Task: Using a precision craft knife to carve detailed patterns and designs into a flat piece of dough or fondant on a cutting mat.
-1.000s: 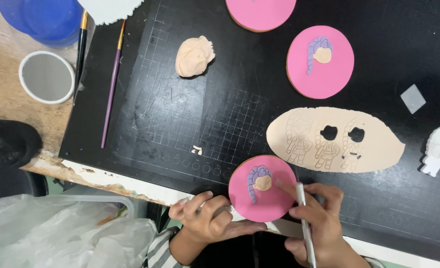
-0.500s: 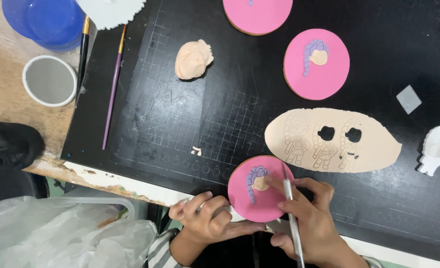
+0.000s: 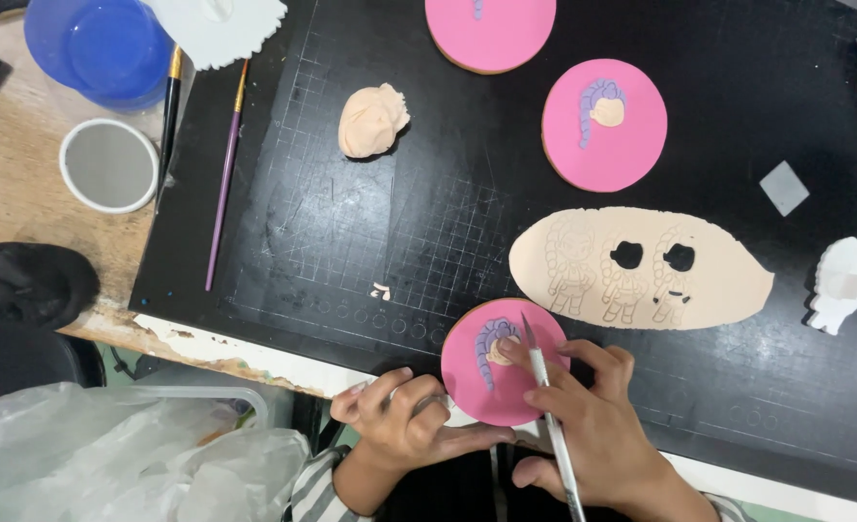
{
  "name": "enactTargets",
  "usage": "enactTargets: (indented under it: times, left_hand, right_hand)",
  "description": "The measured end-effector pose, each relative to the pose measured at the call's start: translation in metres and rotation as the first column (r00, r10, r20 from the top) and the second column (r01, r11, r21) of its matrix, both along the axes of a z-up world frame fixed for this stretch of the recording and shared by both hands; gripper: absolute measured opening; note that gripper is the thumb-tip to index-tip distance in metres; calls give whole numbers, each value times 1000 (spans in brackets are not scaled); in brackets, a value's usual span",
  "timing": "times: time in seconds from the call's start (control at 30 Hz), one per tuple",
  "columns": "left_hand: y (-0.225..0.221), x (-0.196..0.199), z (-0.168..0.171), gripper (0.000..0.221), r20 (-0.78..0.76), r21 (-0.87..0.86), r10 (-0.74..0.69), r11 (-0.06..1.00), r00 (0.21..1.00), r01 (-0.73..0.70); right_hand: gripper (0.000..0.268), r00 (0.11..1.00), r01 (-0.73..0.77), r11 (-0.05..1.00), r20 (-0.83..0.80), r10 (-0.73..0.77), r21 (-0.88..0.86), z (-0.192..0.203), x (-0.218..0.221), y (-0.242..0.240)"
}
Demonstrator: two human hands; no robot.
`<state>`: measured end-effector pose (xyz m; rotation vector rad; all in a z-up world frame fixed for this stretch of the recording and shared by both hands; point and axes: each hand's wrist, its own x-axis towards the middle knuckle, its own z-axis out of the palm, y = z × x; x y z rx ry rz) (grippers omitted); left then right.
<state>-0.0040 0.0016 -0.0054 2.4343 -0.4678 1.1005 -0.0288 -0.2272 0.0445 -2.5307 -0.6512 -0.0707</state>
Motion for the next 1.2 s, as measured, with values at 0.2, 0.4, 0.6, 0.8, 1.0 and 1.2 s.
enactTargets:
  times: [0.2,0.4,0.6,0.8,1.0,1.2]
  left_hand:
    - [0,1,1,82,4,-10,-11,1000,1000,11]
    - [-1,-1,-3,77,0,-31,6,1000,1000,-6]
    - [-1,0,-3,78,11,-36,-7,999,1000,8]
    - [-1,2,-1,80,33,-43,-27,999,999,29]
    - [-2,2,1,80,29,-38,-16,999,999,18]
    - [-2,3,-1,81,35,-38,-19,999,999,20]
  right_hand:
    - [67,998,-31,997,57,36,-73,5,4,5]
    - [64,999,-10,997,39,7,83,4,4,2]
    - [60,992,-67,997,105,70,-33,5,5,2]
    - [52,994,37,987,99,-53,158,0,-2,-4]
    - [48,992,52,987,109,-69,154,2,-2,-4]
    - [48,991,64,995,113,-73,82,4,-1,-1]
